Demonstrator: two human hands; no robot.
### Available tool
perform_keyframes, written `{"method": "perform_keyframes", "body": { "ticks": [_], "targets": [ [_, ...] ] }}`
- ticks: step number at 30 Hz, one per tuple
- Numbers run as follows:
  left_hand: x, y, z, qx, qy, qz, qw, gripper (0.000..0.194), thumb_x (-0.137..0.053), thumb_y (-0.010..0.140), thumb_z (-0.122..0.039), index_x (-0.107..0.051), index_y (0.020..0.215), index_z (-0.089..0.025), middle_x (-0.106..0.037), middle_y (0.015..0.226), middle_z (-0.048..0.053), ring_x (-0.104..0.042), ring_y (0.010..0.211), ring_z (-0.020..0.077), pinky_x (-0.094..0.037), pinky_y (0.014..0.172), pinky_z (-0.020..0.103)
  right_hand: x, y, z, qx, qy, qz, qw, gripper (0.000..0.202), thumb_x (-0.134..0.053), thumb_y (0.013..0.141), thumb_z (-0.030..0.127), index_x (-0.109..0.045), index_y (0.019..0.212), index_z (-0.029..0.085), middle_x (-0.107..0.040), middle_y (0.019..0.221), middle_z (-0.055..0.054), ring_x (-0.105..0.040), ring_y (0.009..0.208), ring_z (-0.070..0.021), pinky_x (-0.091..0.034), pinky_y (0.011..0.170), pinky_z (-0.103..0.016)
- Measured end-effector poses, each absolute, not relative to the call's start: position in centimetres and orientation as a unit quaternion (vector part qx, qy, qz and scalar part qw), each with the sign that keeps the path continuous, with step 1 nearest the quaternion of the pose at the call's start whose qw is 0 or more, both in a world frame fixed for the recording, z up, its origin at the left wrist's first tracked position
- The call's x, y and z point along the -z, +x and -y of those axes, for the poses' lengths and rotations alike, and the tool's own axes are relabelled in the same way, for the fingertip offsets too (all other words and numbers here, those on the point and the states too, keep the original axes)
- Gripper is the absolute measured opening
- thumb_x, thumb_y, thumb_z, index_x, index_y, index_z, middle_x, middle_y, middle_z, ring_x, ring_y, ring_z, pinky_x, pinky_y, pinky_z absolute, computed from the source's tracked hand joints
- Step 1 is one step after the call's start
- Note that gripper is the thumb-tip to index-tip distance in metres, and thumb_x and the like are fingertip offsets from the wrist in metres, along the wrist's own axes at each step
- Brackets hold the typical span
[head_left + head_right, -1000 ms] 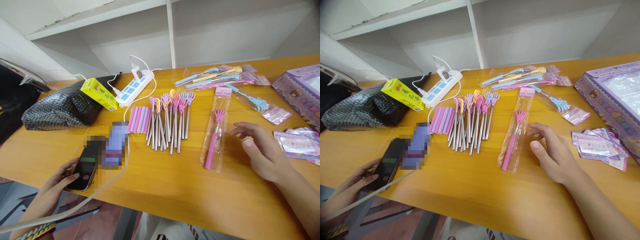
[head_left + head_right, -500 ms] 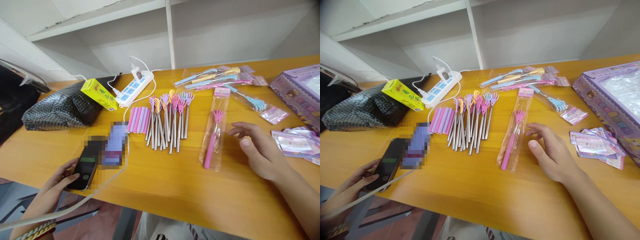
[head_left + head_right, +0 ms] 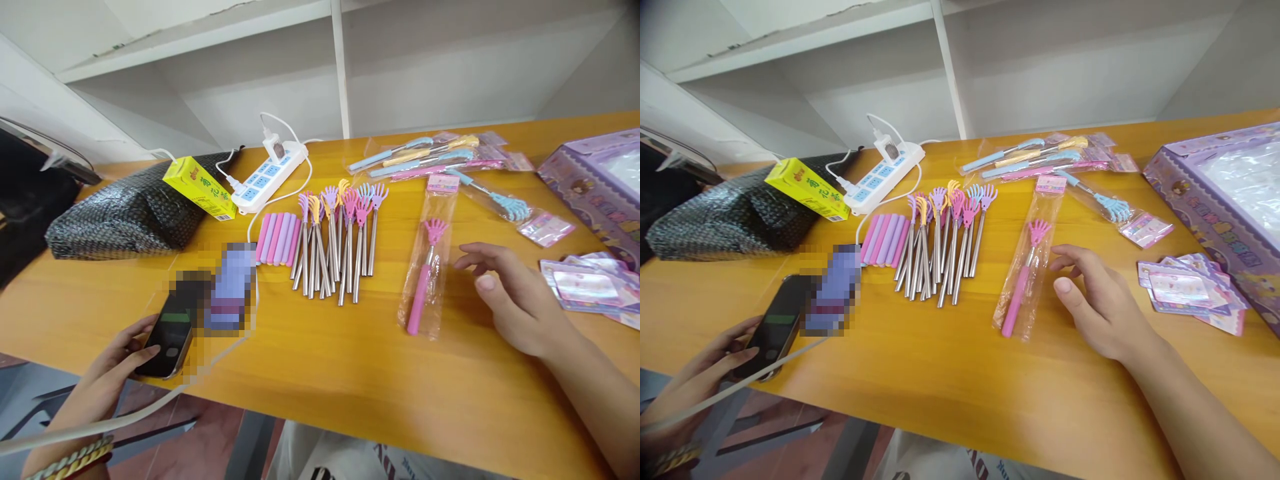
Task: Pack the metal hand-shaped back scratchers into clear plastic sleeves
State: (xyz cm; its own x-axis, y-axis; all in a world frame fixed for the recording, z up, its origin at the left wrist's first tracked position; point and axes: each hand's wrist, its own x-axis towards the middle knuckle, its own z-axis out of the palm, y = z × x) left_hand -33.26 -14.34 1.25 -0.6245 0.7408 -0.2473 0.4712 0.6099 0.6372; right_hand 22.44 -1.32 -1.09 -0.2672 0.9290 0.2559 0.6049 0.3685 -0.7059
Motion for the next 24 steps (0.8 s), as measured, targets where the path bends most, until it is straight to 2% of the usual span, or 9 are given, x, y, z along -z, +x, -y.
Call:
{"method": "perform_keyframes", "body": {
  "ticks": [3,10,16,24],
  "targets": [
    [-1.2,-33.5,14.4,-0.277,0.338,-0.847,0.301,0.071,-0.067,0.059,-0.051,-0.051,0.124,-0.028,-0.058,0.121,0.003,-0.056,0.105,0.0257,-0.054,0.077,0.027,1.1,22.5,1.4,-0.245,-0.51,0.755,0.332,0.038,-0.041,0.088,0.04,-0.043,0.124,0.027,-0.058,0.102,-0.004,-0.053,0.089,-0.0184,-0.042,0.079,-0.035],
    [-1.0,-34.0,14.5,-0.283,0.331,-0.848,0.302,0.07,-0.068,0.059,-0.051,-0.051,0.123,-0.029,-0.056,0.124,0.001,-0.052,0.111,0.0266,-0.05,0.087,0.029,1.1,22.3,1.3,-0.247,-0.512,0.757,0.323,0.038,-0.041,0.089,0.041,-0.043,0.125,0.028,-0.058,0.102,-0.003,-0.053,0.088,-0.0181,-0.042,0.079,-0.034],
    [-0.8,-34.3,14.6,-0.287,0.337,-0.845,0.3,0.071,-0.068,0.059,-0.051,-0.051,0.124,-0.029,-0.052,0.13,0.001,-0.046,0.119,0.0286,-0.041,0.1,0.036,1.2,22.3,1.3,-0.245,-0.514,0.758,0.318,0.039,-0.04,0.088,0.041,-0.043,0.124,0.028,-0.059,0.102,-0.004,-0.054,0.089,-0.0193,-0.043,0.078,-0.036],
    [-1.0,-33.6,14.4,-0.3,0.318,-0.847,0.301,0.069,-0.07,0.058,-0.048,-0.052,0.122,-0.03,-0.055,0.127,-0.001,-0.051,0.114,0.0249,-0.051,0.083,0.025,1.3,22.4,1.3,-0.243,-0.514,0.761,0.313,0.038,-0.04,0.089,0.041,-0.043,0.124,0.027,-0.058,0.102,-0.005,-0.054,0.088,-0.0194,-0.044,0.077,-0.036]
  ]
}}
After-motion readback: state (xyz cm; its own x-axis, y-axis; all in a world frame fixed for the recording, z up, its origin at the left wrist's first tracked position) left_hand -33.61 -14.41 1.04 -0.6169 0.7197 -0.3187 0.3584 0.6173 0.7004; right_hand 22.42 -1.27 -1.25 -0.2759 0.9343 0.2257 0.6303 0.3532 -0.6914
